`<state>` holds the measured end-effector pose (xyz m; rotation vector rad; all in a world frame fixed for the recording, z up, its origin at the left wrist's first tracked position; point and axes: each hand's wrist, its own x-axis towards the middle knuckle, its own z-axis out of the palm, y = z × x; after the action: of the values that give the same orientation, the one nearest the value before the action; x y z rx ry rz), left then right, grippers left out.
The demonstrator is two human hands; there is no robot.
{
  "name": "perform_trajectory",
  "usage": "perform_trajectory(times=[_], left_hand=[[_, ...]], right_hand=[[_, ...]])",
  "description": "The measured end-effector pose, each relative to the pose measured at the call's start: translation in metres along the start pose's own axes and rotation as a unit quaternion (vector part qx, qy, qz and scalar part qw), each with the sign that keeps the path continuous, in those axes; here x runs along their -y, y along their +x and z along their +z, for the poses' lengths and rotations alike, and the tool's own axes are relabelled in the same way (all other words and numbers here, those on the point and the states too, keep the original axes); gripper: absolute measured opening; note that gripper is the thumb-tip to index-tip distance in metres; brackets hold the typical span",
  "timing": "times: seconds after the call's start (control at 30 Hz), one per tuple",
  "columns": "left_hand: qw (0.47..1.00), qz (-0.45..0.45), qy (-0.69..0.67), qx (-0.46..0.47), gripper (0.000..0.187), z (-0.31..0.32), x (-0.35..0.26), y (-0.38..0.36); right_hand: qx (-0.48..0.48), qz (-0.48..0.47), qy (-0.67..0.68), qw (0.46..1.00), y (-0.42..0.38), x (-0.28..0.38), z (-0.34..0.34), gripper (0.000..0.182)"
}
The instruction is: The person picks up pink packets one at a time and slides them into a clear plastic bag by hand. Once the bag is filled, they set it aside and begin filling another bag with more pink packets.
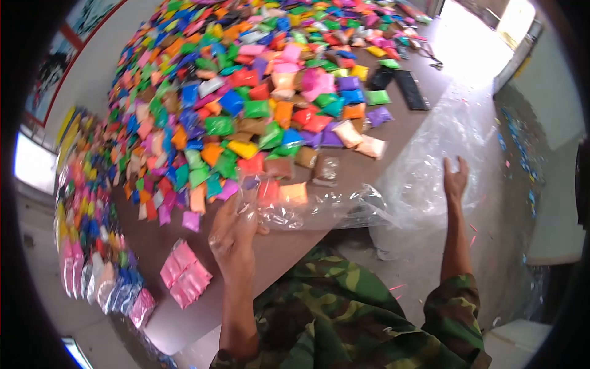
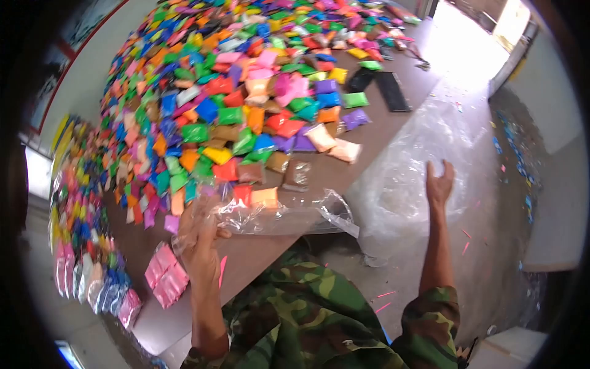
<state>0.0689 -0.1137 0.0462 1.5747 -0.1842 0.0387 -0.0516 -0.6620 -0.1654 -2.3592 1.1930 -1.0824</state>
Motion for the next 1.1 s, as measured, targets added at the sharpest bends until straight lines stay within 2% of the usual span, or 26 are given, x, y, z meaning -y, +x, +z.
perform_trajectory(times=[0.07, 0.1, 0.17, 0.23, 0.27, 0.3, 0.33, 0.43, 0.53, 0.63, 0.7, 0.77, 0.83, 0.87, 0.9, 0.93, 0.97, 1.03, 1.07, 1.1], left_hand=[[0.998, -0.039, -0.03, -0.034, 0.038, -0.015, 0.011, -0.001], [0.998, -0.036, -0.022, -0.04, 0.04, -0.023, 0.012, -0.003], [0.999, -0.031, -0.016, -0.041, 0.043, -0.033, 0.015, -0.006], [0.995, -0.044, -0.027, -0.09, 0.04, -0.041, 0.017, -0.011], [0.992, -0.055, -0.037, -0.108, 0.038, -0.047, 0.018, -0.014], [0.992, -0.053, -0.036, -0.106, 0.039, -0.054, 0.019, -0.016], [0.993, -0.05, -0.032, -0.105, 0.04, -0.063, 0.021, -0.019], [0.992, -0.029, -0.088, -0.089, 0.04, -0.085, 0.04, -0.024], [0.986, -0.049, -0.104, -0.119, 0.04, -0.091, 0.049, -0.029], [0.987, -0.057, -0.093, -0.116, 0.04, -0.095, 0.05, -0.031], [0.988, -0.058, -0.096, -0.109, 0.041, -0.098, 0.053, -0.033], [0.988, -0.059, -0.096, -0.105, 0.041, -0.098, 0.051, -0.033], [0.989, -0.059, -0.094, -0.102, 0.041, -0.094, 0.044, -0.032], [0.989, -0.061, -0.092, -0.097, 0.041, -0.093, 0.042, -0.033], [0.989, -0.062, -0.09, -0.095, 0.041, -0.094, 0.039, -0.034], [0.99, -0.061, -0.086, -0.097, 0.041, -0.095, 0.036, -0.036], [0.987, -0.069, -0.095, -0.11, 0.04, -0.094, 0.034, -0.039], [0.981, -0.075, -0.111, -0.142, 0.037, -0.091, 0.034, -0.04], [0.983, -0.06, -0.104, -0.138, 0.036, -0.091, 0.037, -0.04], [0.984, -0.055, -0.099, -0.137, 0.035, -0.092, 0.035, -0.04]], right_hand=[[-0.037, -0.048, -0.015, 0.998, -0.005, 0.013, -0.023, 0.053], [-0.038, -0.042, -0.042, 0.998, -0.012, 0.031, -0.038, 0.053], [0.002, -0.023, -0.027, 0.999, -0.02, 0.024, -0.044, 0.053], [0.013, 0.044, 0.02, 0.999, -0.023, -0.019, -0.026, 0.053], [-0.04, 0.085, 0.048, 0.994, -0.026, -0.019, -0.028, 0.053], [-0.083, 0.059, 0.085, 0.991, -0.022, -0.026, -0.031, 0.049], [-0.067, 0.127, 0.141, 0.98, -0.024, 0.008, -0.054, 0.046], [-0.085, 0.169, 0.222, 0.957, -0.025, 0.008, -0.064, 0.045], [-0.052, 0.148, 0.206, 0.966, -0.029, 0.008, -0.076, 0.046], [-0.068, 0.062, 0.089, 0.992, -0.041, 0.036, -0.073, 0.052], [0.005, -0.095, -0.036, 0.995, -0.045, 0.055, -0.074, 0.065], [0.151, -0.185, -0.142, 0.961, -0.053, 0.068, -0.065, 0.073], [0.29, -0.153, -0.261, 0.908, -0.056, 0.066, -0.042, 0.076], [0.316, -0.084, -0.29, 0.9, -0.048, 0.058, -0.03, 0.079], [0.363, 0.032, -0.26, 0.894, -0.033, 0.059, -0.024, 0.082], [0.348, 0.081, -0.199, 0.913, -0.024, 0.032, -0.006, 0.084], [0.356, 0.091, -0.149, 0.918, -0.014, 0.006, 0.007, 0.083], [0.28, 0.06, -0.103, 0.953, -0.003, -0.018, 0.019, 0.076], [0.222, 0.046, -0.119, 0.967, -0.002, -0.009, 0.015, 0.067], [0.21, 0.021, -0.175, 0.962, 0.0, 0.034, -0.011, 0.055]])
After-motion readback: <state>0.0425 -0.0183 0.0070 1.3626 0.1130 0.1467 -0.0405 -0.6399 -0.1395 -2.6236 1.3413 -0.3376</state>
